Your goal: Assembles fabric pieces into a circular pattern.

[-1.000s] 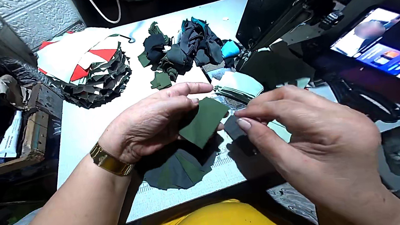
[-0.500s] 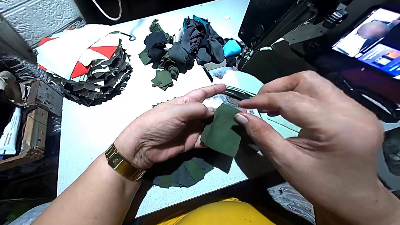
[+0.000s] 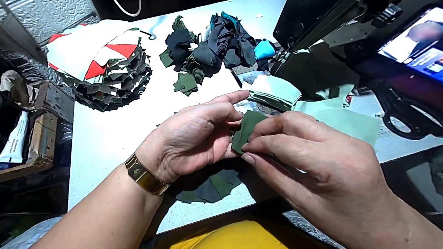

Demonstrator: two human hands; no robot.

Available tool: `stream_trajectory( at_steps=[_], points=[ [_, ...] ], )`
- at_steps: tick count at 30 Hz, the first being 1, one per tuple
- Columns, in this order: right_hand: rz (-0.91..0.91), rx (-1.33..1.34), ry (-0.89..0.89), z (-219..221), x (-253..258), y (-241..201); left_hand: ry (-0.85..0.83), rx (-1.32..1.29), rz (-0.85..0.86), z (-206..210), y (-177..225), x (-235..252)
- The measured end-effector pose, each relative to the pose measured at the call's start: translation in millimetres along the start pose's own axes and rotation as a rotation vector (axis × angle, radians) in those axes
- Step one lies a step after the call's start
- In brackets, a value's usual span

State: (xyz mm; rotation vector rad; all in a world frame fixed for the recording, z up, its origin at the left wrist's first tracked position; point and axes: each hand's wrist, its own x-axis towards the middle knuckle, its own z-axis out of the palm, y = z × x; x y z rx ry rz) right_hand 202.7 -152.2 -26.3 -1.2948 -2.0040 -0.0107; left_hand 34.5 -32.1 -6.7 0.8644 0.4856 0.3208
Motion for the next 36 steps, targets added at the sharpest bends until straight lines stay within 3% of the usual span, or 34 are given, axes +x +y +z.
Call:
stream_trajectory(
  at_steps=[11,16,19,28,36],
  points=[
    [0.175,0.193,0.052,-2.8,0.9,4.0,-0.057,0.080,-0.004,-2.1,-1.0,1.5],
    [0.314,0.382,0.179,-5.4,4.0,9.3,-0.164,0.201,0.042,-10.6,-4.3,4.7],
    [0.313,0.514,0.238,-8.9,6.3,16.2,-0.118,0.256,0.043,-9.5,-2.8,2.8],
    [0.308,0.517,0.259,-15.5,4.2,17.1,-0.075,0.587,0.207,-18.1,13.2,-5.0],
    [0.285,0.493,0.245,-6.7,-3.1,11.5,-0.029,1.083,0.341,-24.8,28.9,-14.7]
  ],
)
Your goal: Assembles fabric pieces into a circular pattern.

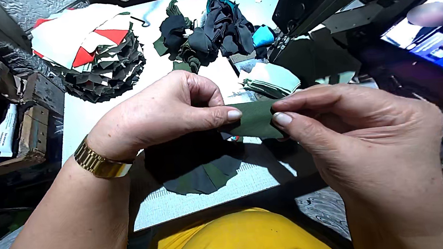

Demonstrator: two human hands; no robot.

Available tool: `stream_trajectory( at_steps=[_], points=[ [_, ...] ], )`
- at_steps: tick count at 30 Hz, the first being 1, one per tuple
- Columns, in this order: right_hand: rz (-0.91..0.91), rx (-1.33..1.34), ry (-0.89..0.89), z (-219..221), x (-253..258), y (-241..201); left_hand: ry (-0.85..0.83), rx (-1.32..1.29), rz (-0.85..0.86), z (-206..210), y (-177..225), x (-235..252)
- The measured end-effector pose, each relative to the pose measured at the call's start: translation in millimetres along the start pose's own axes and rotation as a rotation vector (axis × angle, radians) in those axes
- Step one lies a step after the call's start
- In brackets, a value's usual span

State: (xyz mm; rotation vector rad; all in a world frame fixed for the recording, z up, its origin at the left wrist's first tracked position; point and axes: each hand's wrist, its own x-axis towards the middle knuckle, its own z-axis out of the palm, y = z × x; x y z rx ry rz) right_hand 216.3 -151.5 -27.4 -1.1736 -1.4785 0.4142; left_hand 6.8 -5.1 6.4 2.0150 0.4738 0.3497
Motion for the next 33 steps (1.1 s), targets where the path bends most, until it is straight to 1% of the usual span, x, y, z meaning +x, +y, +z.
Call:
stream_trajectory(
  at_steps=[4,9,12,16,19,22,24,27,30,33],
  points=[
    [0.019,-0.104,-0.027,9.9,-8.3,3.3,-0.058,0.149,0.004,-5.9,-5.9,0.2],
    [-0.028,-0.305,-0.093,20.0,-16.9,17.8,-0.089,0.332,-0.072,-2.9,-9.5,1.4],
    [-0.068,-0.447,-0.139,22.9,-18.0,24.2,-0.089,0.396,-0.085,0.7,-12.1,3.0],
    [-0.102,-0.548,-0.179,25.7,-16.4,25.1,-0.098,0.518,-0.168,6.1,-11.1,4.8],
    [-0.132,-0.634,-0.216,27.2,-14.6,23.7,-0.100,0.583,-0.199,8.6,-9.8,6.3],
    [-0.114,-0.723,-0.277,25.1,-12.5,21.5,-0.093,0.602,-0.233,8.3,-7.7,5.9],
    [-0.084,-0.734,-0.306,19.7,-9.7,21.0,-0.085,0.609,-0.241,6.5,-6.6,5.1],
    [-0.064,-0.679,-0.268,8.7,-3.9,14.9,-0.046,0.612,-0.200,1.9,-7.7,3.3],
    [-0.120,-0.638,-0.188,1.0,-0.7,9.6,0.000,0.582,-0.149,-1.8,-6.4,0.7],
    [-0.194,-0.557,-0.220,3.7,-2.1,7.1,-0.008,0.527,-0.097,-1.2,-7.3,0.0]
  ],
)
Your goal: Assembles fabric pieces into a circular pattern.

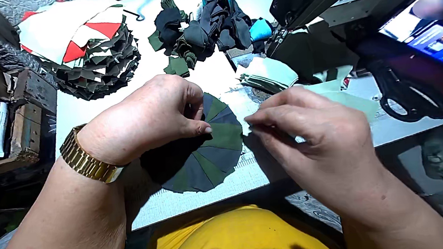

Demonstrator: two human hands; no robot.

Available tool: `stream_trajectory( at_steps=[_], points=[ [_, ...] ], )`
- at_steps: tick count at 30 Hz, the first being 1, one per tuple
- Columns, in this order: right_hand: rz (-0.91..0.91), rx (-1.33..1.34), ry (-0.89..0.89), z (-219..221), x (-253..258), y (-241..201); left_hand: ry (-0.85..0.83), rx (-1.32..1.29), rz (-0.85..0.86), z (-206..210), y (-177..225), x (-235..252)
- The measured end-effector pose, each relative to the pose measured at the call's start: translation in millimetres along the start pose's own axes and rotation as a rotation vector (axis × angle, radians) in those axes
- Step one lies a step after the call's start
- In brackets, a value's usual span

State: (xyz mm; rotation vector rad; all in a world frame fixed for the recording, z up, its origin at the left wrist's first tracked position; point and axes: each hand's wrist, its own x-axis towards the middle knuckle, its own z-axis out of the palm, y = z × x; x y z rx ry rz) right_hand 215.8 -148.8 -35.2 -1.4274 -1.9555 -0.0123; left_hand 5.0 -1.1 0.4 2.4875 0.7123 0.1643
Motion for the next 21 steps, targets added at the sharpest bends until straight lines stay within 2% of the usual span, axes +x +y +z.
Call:
stream_trajectory(
  at_steps=[6,11,13,17,21],
  points=[
    [-0.127,-0.012,-0.174,20.9,-7.8,4.1,-0.096,0.086,-0.061,4.9,3.2,2.0],
    [-0.125,-0.013,-0.289,6.3,-10.5,-1.8,-0.111,0.102,-0.054,2.3,3.4,0.9],
    [-0.093,0.026,-0.267,-1.8,-9.2,-0.9,-0.094,0.083,-0.021,2.3,1.1,0.6],
    [-0.068,0.056,-0.110,0.1,-5.5,-2.2,-0.061,0.017,0.044,1.9,-0.4,-0.1],
    [-0.142,0.054,-0.194,21.1,-9.9,-2.9,-0.138,0.051,-0.036,3.1,4.6,0.4]
  ],
)
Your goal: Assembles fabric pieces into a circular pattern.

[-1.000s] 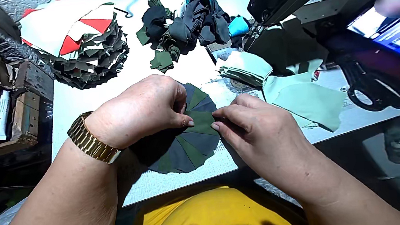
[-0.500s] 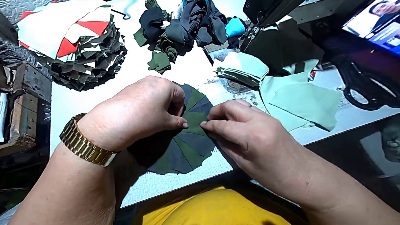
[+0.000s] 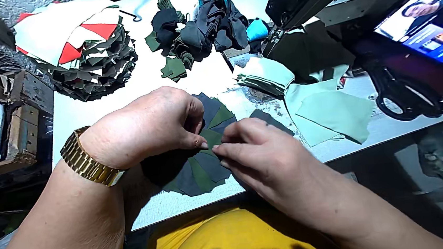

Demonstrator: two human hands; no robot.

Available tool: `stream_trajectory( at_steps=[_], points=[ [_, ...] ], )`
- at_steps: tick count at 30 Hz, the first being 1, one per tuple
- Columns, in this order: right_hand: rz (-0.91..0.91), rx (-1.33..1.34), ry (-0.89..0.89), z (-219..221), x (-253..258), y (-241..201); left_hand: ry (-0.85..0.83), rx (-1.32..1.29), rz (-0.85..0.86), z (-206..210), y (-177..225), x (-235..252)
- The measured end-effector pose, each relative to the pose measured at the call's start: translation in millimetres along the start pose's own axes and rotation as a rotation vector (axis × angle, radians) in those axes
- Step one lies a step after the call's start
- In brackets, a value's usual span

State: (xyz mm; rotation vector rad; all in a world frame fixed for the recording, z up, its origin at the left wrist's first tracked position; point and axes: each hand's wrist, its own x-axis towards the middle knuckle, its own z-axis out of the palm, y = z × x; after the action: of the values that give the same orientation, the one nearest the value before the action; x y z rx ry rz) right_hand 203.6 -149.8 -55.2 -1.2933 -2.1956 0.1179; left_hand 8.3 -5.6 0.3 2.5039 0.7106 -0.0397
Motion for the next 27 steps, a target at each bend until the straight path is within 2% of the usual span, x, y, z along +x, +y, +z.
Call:
stream_trajectory(
  at_steps=[4,7,12,20,27],
  points=[
    [0.002,0.051,-0.097,-5.4,-0.5,2.1,-0.020,0.049,-0.034,0.4,-0.9,-0.6],
    [0.022,0.183,-0.089,-30.3,-4.3,13.7,0.024,0.003,0.034,0.0,-5.5,0.1],
    [0.098,0.015,-0.006,-70.4,-20.5,38.7,0.172,-0.134,0.088,-3.2,-9.4,1.3],
    [0.151,0.035,-0.096,-59.4,-41.1,46.6,0.331,-0.393,0.009,-3.1,-19.1,4.4],
    [0.077,-0.027,-0.072,-53.8,-39.0,46.3,0.341,-0.418,-0.017,0.1,-16.8,5.2]
  ],
)
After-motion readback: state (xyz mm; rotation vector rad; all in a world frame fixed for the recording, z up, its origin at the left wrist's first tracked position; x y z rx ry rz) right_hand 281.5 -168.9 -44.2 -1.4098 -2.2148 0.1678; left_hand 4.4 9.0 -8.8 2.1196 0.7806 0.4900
